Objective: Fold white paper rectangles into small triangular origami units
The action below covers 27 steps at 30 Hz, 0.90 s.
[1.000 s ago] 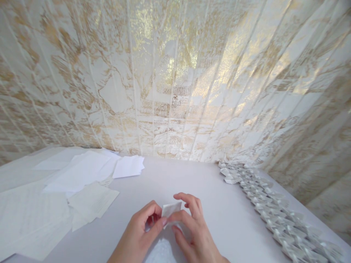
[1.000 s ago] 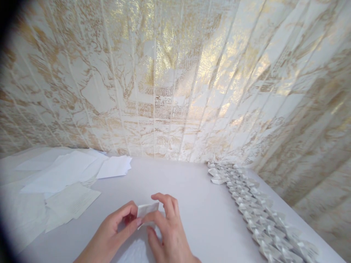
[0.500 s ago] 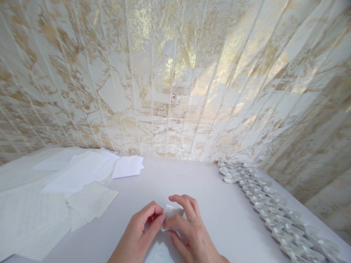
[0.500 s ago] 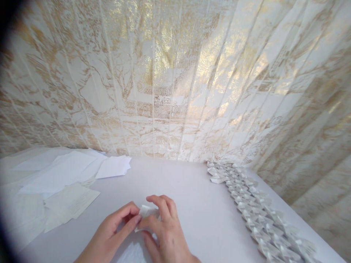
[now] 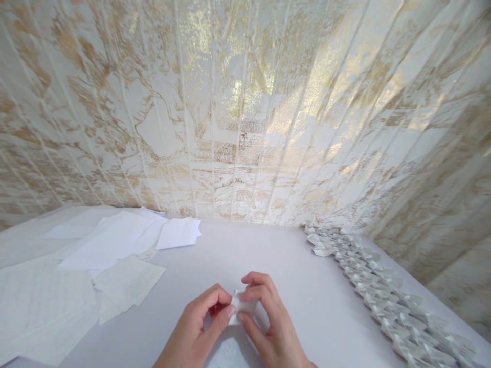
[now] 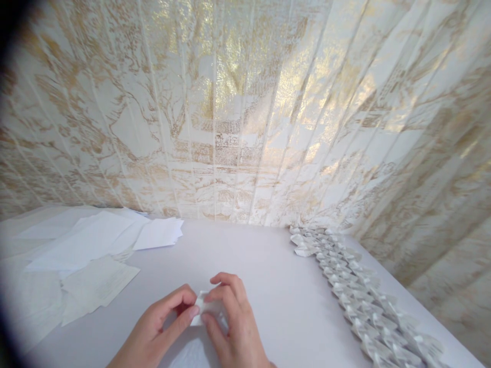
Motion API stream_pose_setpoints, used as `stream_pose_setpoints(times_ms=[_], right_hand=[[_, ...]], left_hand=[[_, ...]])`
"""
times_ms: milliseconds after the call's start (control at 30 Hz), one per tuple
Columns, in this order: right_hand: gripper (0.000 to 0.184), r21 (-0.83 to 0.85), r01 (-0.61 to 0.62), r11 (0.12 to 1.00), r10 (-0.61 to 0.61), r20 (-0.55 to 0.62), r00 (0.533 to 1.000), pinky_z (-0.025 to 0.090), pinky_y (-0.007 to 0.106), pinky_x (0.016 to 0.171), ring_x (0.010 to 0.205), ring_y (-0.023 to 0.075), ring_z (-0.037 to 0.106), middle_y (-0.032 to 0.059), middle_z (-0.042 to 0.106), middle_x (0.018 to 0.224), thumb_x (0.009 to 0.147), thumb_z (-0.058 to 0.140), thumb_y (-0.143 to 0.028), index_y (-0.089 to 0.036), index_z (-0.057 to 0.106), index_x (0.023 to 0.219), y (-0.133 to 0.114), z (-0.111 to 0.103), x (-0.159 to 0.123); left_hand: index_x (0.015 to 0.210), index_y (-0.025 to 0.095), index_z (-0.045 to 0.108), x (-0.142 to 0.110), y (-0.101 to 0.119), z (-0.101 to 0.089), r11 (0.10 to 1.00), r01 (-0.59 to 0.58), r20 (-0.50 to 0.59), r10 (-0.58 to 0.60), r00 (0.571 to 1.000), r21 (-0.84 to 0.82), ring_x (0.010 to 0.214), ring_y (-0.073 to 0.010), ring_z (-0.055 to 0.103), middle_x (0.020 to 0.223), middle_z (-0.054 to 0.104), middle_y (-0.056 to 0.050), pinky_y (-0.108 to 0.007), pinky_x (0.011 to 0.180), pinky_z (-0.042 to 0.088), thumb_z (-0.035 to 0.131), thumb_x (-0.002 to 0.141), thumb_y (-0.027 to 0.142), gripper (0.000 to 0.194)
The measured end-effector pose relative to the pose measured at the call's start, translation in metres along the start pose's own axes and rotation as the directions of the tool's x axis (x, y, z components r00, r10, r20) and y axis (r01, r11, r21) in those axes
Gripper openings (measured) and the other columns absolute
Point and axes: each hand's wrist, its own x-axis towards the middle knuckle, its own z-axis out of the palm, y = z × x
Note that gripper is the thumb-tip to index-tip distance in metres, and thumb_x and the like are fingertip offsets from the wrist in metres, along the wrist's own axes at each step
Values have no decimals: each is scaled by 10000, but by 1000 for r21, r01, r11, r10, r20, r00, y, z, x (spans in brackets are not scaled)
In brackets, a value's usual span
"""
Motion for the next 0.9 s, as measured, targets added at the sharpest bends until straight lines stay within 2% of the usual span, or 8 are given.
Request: stream_pose_setpoints(times_ms=[100,200,267,333,467,667,800,900], right_hand=[[426,77,-67,995,72,-59,996,467,243,747,835,160,578,-8,601,950,824,559,-44,-279,484,1172,3,0,1],[224,71,-6,997,11,-72,997,439,230,681,748,147,561,-30,568,820,845,553,-54,-258,546,935,1,-3,4],[193,25,94,995,-92,-73,993,433,242,692,788,156,559,-14,544,847,851,538,-52,-245,545,855,-1,-6,6],[233,-34,167,985,-169,-74,983,437,257,719,838,167,553,4,526,906,824,510,-22,-245,551,878,-1,-7,6],[283,-101,225,969,-230,-44,972,431,279,734,888,185,526,30,497,991,759,465,9,-236,550,873,1,-2,2],[382,-34,226,974,-226,2,974,441,284,757,910,182,528,45,521,1002,820,356,36,-237,534,1019,-4,-4,4],[289,-24,154,988,-153,21,988,445,292,825,951,179,530,40,524,1023,891,428,-34,-244,515,1070,-8,-7,5],[233,-23,151,988,-150,38,988,438,299,848,973,190,530,42,522,1054,880,527,-111,-243,527,1072,-6,-3,4]], left_hand=[[746,222,580,-1,2,0,999,-39,7,39,999,-16,712,-162,496,732,499,39,-246,688,378,542,936,415,274],[900,242,625,-3,2,1,997,-29,-47,26,999,-77,801,-181,542,845,558,11,-266,755,400,542,929,511,283],[1112,265,589,-4,0,4,979,68,-59,-81,995,-192,835,-189,564,969,600,-16,-286,775,422,521,911,604,400],[1226,253,527,-4,-3,7,939,156,10,-161,987,-307,782,-180,567,970,629,-29,-288,722,443,542,876,658,536],[1101,198,582,-3,-5,11,874,206,157,-151,976,-441,714,-178,561,813,635,-10,-262,610,435,654,813,627,522],[918,209,633,-1,-3,6,931,180,-58,-208,976,-316,667,-149,545,692,610,47,-224,615,399,651,838,485,288],[860,213,639,-4,-3,4,972,116,-37,-126,991,-203,691,-162,575,725,630,37,-234,649,437,606,829,323,118],[973,226,623,-5,-7,3,987,89,-3,-90,996,-135,761,-186,638,818,692,13,-245,696,471,555,863,309,153]])
